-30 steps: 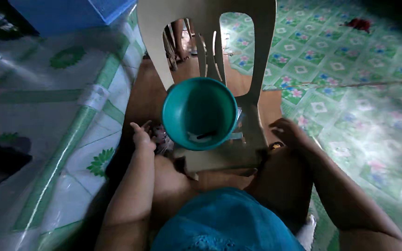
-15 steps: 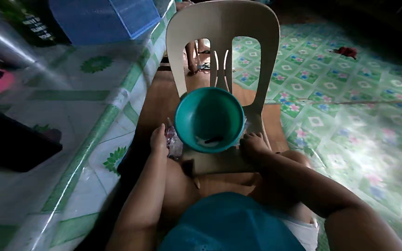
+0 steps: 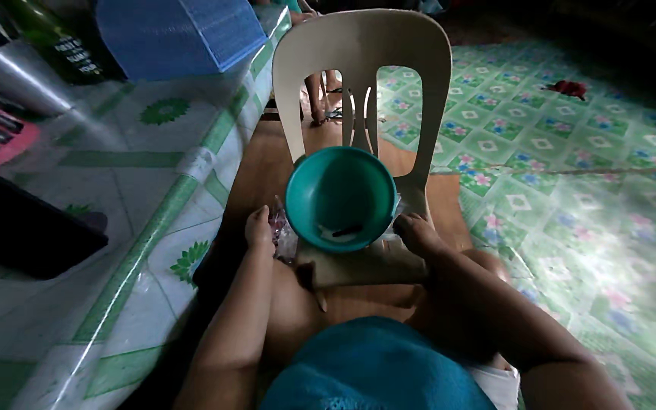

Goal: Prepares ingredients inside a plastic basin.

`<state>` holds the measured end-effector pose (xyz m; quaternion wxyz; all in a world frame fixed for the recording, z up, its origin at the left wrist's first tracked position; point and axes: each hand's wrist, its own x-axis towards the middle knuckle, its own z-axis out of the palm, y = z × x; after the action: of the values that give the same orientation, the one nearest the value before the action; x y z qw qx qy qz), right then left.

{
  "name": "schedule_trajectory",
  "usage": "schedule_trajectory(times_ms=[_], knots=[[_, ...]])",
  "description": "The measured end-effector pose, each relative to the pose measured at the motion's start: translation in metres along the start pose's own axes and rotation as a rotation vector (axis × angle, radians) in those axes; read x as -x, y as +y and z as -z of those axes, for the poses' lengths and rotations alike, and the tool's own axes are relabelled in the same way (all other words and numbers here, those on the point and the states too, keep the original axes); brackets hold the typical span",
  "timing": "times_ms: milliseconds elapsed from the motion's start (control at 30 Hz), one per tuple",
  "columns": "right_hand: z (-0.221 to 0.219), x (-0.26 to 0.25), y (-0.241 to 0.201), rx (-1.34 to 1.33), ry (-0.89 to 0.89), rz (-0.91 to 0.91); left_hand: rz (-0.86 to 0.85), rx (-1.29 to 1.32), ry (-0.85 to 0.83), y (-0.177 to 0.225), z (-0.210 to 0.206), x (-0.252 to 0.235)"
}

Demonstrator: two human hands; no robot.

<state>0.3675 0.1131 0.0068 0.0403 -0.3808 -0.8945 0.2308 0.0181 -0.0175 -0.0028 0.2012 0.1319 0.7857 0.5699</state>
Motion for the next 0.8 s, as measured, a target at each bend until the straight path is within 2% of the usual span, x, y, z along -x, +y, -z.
schedule_trajectory(times_ms=[100,233,433,533,633,700,800], knots=[[0.01,0.006,-0.001,-0.074,0.083,0.035,-0.149,0.003,0.035,0.001,0.001,0.003],[0.011,0.006,0.009,-0.37,0.218,0.064,-0.48,-0.076,0.028,0.005,0.001,0.015],[0.025,-0.007,-0.003,-1.042,0.314,-0.155,-0.823,-0.216,-0.226,0.025,-0.023,0.064],[0.032,-0.022,-0.01,-1.254,0.384,-0.141,-0.877,-0.327,-0.38,0.04,-0.039,0.081],[0.035,-0.033,-0.019,-1.508,0.407,-0.114,-0.839,-0.389,-0.53,0.056,-0.055,0.094],[0.028,-0.037,-0.021,-1.648,0.407,-0.07,-0.824,-0.421,-0.592,0.063,-0.066,0.1],[0.023,-0.036,-0.024,-1.716,0.339,-0.026,-0.824,-0.461,-0.633,0.076,-0.08,0.104]])
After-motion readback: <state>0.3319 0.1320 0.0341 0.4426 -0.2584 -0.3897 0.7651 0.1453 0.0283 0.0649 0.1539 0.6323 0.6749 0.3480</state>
